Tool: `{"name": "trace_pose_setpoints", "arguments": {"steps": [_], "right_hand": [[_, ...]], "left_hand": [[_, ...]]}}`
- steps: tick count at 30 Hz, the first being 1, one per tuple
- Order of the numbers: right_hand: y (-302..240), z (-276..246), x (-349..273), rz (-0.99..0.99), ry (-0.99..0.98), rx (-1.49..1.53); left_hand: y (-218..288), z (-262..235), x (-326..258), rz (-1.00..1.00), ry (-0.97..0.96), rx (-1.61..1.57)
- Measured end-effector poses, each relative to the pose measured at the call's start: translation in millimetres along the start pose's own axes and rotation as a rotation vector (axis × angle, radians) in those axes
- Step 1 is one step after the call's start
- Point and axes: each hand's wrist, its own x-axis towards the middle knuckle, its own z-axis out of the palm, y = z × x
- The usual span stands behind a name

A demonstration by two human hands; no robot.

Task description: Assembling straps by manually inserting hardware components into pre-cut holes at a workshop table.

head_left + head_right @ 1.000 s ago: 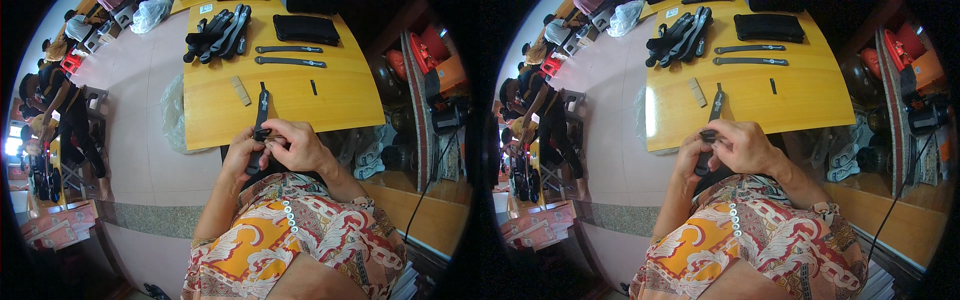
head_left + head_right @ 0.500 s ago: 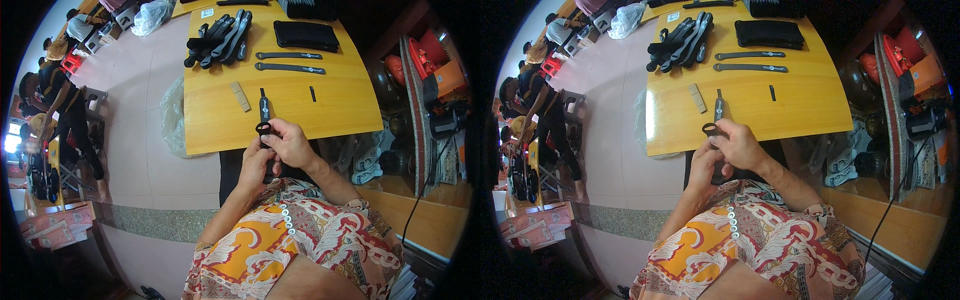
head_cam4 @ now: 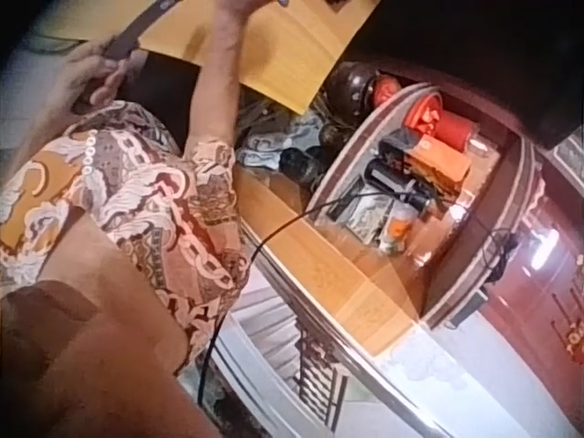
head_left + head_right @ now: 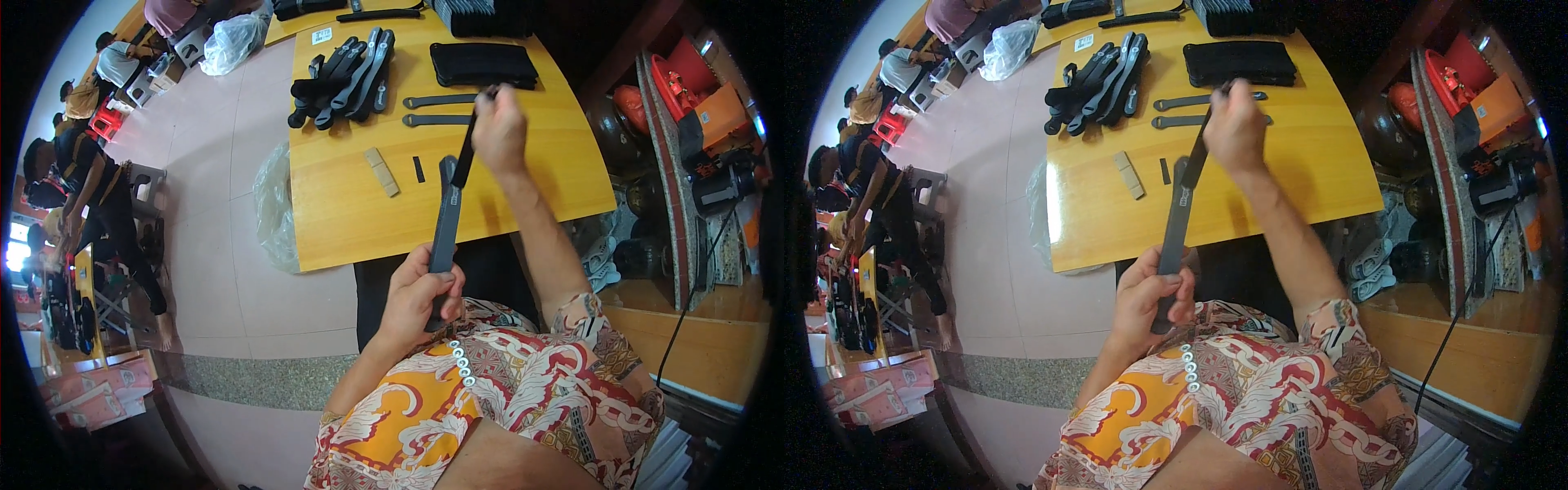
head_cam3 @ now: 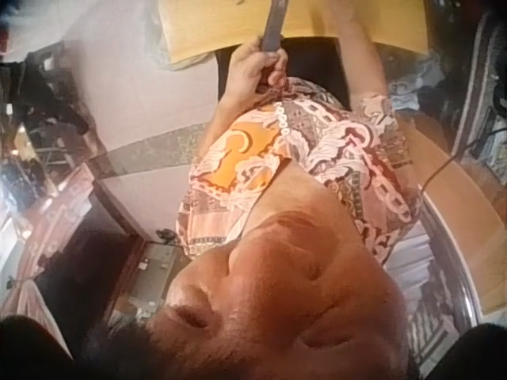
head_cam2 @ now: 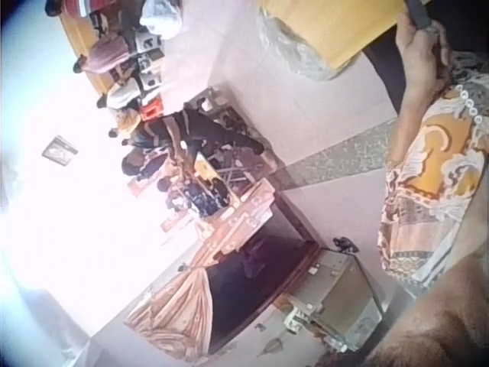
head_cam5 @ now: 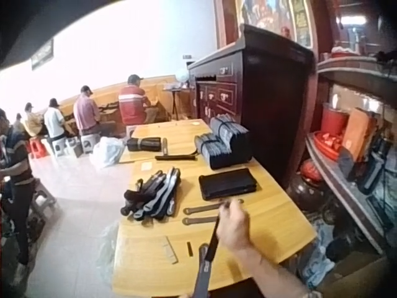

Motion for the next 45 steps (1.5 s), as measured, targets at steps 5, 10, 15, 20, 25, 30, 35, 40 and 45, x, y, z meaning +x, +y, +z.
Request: {"name": "trace_pose_setpoints", "arguments": {"steps": [5,10,15,20,25,30,35,40,45], "right_hand": [[30,-43,97,0.021,0.328,-0.336],[74,-108,129,-0.097,0.396,-0.655],[103,-61,39,-0.38,-0.074,-0.667],[77,-19,-23,-0.364,-0.335,-0.568],[48,-5,-28,-0.283,-0.477,-0.44],[42,-13,-27,-0.341,-0.493,-0.422],[3,-27,-45,-0.344,-0.453,-0.254],[-55,-37,-103,-0.258,-0.711,0.233],[-82,-46,-129,-0.241,-0.844,0.375]], "left_hand": [[15,-6,-22,-0.059,-0.136,0.0],[16,-50,-32,0.116,-0.101,-0.012],[16,-63,-18,0.236,0.054,-0.112],[19,-64,-12,0.198,0.049,-0.159],[18,-69,-10,0.282,0.007,-0.263],[17,-69,-7,0.248,0.04,-0.386],[15,-74,-1,0.276,0.03,-0.38],[8,-82,0,0.299,0.051,-0.34],[2,-80,-1,0.334,0.097,-0.362]]}}
